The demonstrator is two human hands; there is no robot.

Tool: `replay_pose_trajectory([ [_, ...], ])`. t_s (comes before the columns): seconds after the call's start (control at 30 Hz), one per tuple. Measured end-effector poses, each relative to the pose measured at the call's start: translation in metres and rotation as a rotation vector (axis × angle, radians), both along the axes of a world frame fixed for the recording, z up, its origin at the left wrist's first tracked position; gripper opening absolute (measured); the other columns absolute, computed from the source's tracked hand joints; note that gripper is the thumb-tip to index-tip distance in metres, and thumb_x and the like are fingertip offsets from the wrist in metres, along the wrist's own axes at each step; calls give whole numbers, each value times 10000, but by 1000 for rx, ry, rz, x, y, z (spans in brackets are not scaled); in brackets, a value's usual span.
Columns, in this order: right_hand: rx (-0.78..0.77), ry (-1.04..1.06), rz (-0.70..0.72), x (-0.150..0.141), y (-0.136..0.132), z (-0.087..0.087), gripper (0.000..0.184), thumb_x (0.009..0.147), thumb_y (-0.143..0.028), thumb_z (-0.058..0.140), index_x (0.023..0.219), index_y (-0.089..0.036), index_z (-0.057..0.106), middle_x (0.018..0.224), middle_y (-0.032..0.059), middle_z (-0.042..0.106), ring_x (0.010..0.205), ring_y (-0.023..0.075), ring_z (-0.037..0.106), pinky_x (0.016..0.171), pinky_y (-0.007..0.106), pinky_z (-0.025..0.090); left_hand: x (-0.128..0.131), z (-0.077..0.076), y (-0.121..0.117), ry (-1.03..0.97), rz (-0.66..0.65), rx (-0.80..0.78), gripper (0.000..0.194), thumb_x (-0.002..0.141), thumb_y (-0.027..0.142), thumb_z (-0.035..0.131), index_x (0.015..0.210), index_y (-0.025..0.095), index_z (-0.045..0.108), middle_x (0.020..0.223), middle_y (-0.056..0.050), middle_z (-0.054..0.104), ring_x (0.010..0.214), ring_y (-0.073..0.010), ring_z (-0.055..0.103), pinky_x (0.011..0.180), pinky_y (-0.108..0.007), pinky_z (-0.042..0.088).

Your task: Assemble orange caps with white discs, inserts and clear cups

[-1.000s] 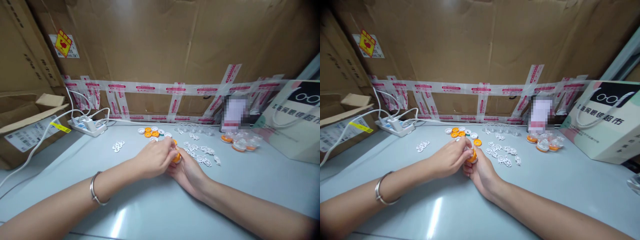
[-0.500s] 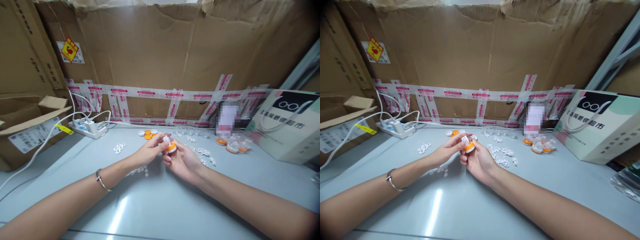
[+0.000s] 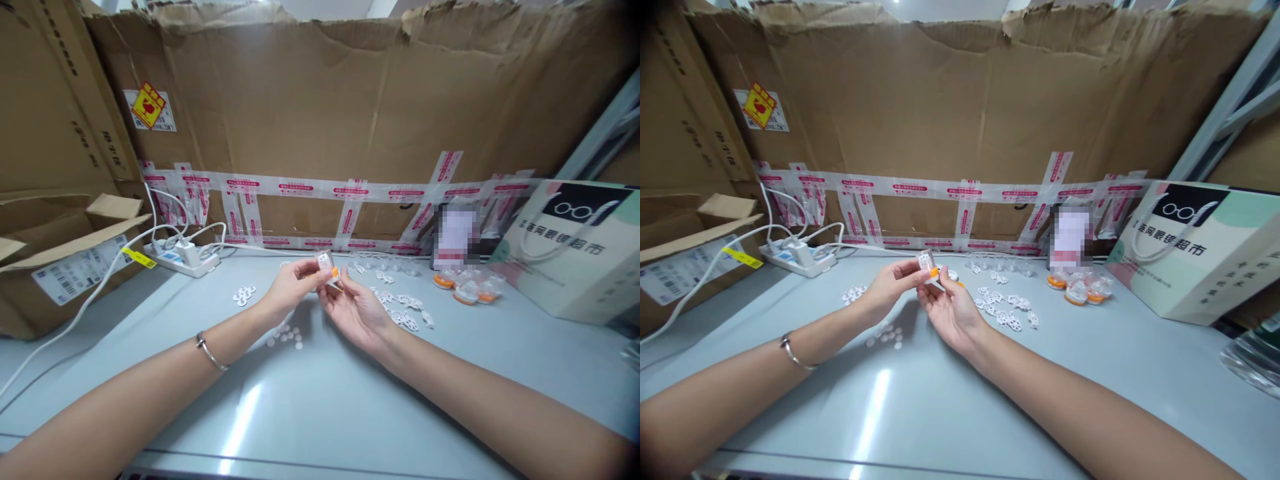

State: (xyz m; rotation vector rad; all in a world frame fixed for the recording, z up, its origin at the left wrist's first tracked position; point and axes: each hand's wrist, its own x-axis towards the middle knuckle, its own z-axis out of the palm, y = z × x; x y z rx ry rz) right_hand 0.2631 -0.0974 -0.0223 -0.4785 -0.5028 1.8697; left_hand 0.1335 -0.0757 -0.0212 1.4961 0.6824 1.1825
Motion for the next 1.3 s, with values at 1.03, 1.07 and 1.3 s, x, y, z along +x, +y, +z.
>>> replay_pose_trajectory([
  [1.03, 68, -6, 15, 5, -2, -4, 122, 797, -50, 549, 783, -138, 631, 752, 30, 693, 738, 90, 653, 785, 199, 539, -5, 11, -6, 18, -161, -47, 224, 783, 315, 608, 903, 132, 660, 903, -76, 657, 881, -181, 585, 826, -297, 427],
  [1.07, 70, -3, 15, 5, -1, -5, 129, 804, -49, 537, 788, -133, 632, 758, 33, 693, 744, 91, 654, 789, 203, 539, -5, 11, -6, 25, -157, -41, 229, 782, 321, 608, 899, 132, 660, 901, -76, 657, 882, -184, 585, 831, -303, 426],
  [1.3, 106, -49, 35, 10, 7, -1, 140, 820, -70, 515, 890, -96, 633, 882, 76, 688, 827, 118, 658, 812, 210, 538, -6, 9, -1, 75, -74, 48, 242, 778, 313, 604, 949, 146, 642, 932, -69, 644, 916, -196, 570, 857, -329, 413],
])
